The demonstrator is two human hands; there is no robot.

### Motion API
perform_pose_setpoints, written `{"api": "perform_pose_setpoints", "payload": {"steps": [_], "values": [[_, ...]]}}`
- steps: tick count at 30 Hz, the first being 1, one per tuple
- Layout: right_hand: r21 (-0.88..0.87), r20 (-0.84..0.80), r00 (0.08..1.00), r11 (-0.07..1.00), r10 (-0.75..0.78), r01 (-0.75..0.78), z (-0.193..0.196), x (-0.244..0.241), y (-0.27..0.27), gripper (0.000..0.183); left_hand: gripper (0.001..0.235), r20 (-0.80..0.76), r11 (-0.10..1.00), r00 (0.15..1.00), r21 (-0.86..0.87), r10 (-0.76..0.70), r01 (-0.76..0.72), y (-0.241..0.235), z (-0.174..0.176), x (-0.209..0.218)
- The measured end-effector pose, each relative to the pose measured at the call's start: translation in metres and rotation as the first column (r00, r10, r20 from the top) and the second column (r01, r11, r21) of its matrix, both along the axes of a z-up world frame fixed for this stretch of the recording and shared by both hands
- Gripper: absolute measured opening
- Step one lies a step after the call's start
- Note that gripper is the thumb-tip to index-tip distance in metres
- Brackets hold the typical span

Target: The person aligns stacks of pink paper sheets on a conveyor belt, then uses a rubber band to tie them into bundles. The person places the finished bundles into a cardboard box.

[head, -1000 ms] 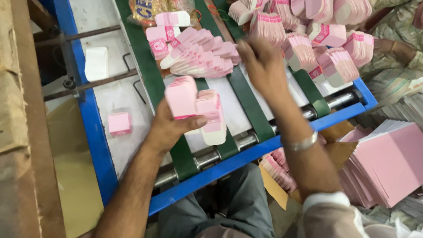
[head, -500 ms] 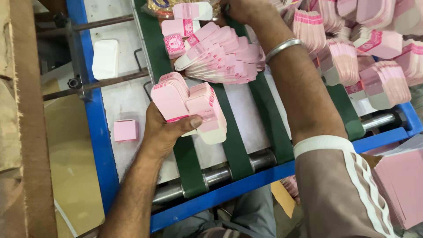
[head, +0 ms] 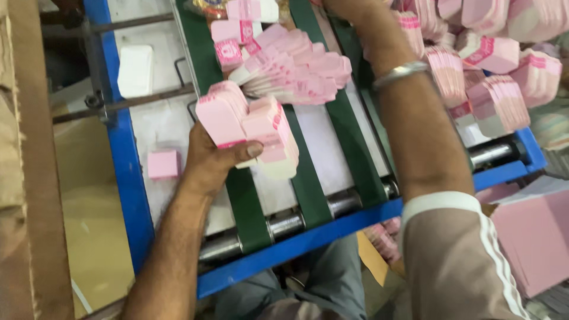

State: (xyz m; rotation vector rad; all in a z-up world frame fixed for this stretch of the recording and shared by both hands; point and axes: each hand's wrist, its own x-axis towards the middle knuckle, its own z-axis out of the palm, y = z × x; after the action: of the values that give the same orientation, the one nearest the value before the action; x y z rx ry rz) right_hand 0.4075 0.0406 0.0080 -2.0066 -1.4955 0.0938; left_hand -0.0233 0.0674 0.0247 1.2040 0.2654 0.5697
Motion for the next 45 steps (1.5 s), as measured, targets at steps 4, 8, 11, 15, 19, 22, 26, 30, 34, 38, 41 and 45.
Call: {"api": "perform_pose_setpoints", "payload": {"steps": [4,8,11,15,19,22,26,30,34,38,41,45], "values": [[0.361,-0.723,0.612,0.931,0.321,-0.061,0.068,-0.083,-0.091,0.008,0.078,0.141,0.994,0.987,-0.054,-0.084,0.092,-0.009,0.017,-0.001],[0.409,-0.793,0.482,0.912,0.372,-0.03,0.099,-0.186,-0.163,0.006,0.085,0.245,0.977,0.953,-0.07,-0.178,0.201,-0.038,0.038,-0.02],[0.438,-0.808,0.417,0.898,0.417,-0.048,0.096,-0.234,-0.207,0.011,0.095,0.245,0.954,0.928,-0.033,-0.28,0.297,-0.062,0.05,-0.027],[0.37,-0.801,0.469,0.924,0.371,-0.099,0.078,-0.279,-0.241,0.01,0.102,0.201,0.905,0.883,0.074,-0.425,0.419,-0.096,0.047,-0.042],[0.32,-0.783,0.537,0.944,0.314,-0.085,0.066,-0.312,-0.275,0.006,0.092,0.136,0.898,0.888,0.093,-0.439,0.429,-0.118,0.031,-0.058],[0.298,-0.797,0.529,0.951,0.293,-0.078,0.053,-0.325,-0.293,0.009,0.087,0.153,0.9,0.892,0.177,-0.426,0.399,-0.13,0.022,-0.074],[0.381,-0.8,0.48,0.923,0.36,-0.057,0.015,-0.342,-0.319,0.022,0.085,0.149,0.872,0.874,0.251,-0.463,0.42,-0.153,0.022,-0.076],[0.723,-0.686,0.207,0.685,0.698,0.085,-0.021,-0.372,-0.345,0.024,0.082,0.092,0.796,0.816,0.303,-0.571,0.523,-0.188,0.007,-0.064],[0.813,-0.518,0.052,0.472,0.854,0.339,-0.019,-0.414,-0.384,0.017,0.08,-0.021,0.751,0.798,0.323,-0.603,0.576,-0.198,-0.027,-0.073],[0.593,-0.805,0.179,0.773,0.566,0.224,-0.004,-0.442,-0.416,0.033,0.078,-0.145,0.792,0.841,0.286,-0.522,0.54,-0.196,-0.056,-0.121],[0.438,-0.632,0.708,0.899,0.315,-0.01,0.024,-0.46,-0.43,0.031,0.076,-0.18,0.845,0.889,0.277,-0.421,0.457,-0.193,-0.058,-0.124],[0.336,-0.184,0.951,0.925,0.25,-0.179,0.056,-0.485,-0.431,0.043,0.078,-0.04,0.793,0.971,0.57,-0.234,0.215,-0.208,-0.054,-0.116]]}}
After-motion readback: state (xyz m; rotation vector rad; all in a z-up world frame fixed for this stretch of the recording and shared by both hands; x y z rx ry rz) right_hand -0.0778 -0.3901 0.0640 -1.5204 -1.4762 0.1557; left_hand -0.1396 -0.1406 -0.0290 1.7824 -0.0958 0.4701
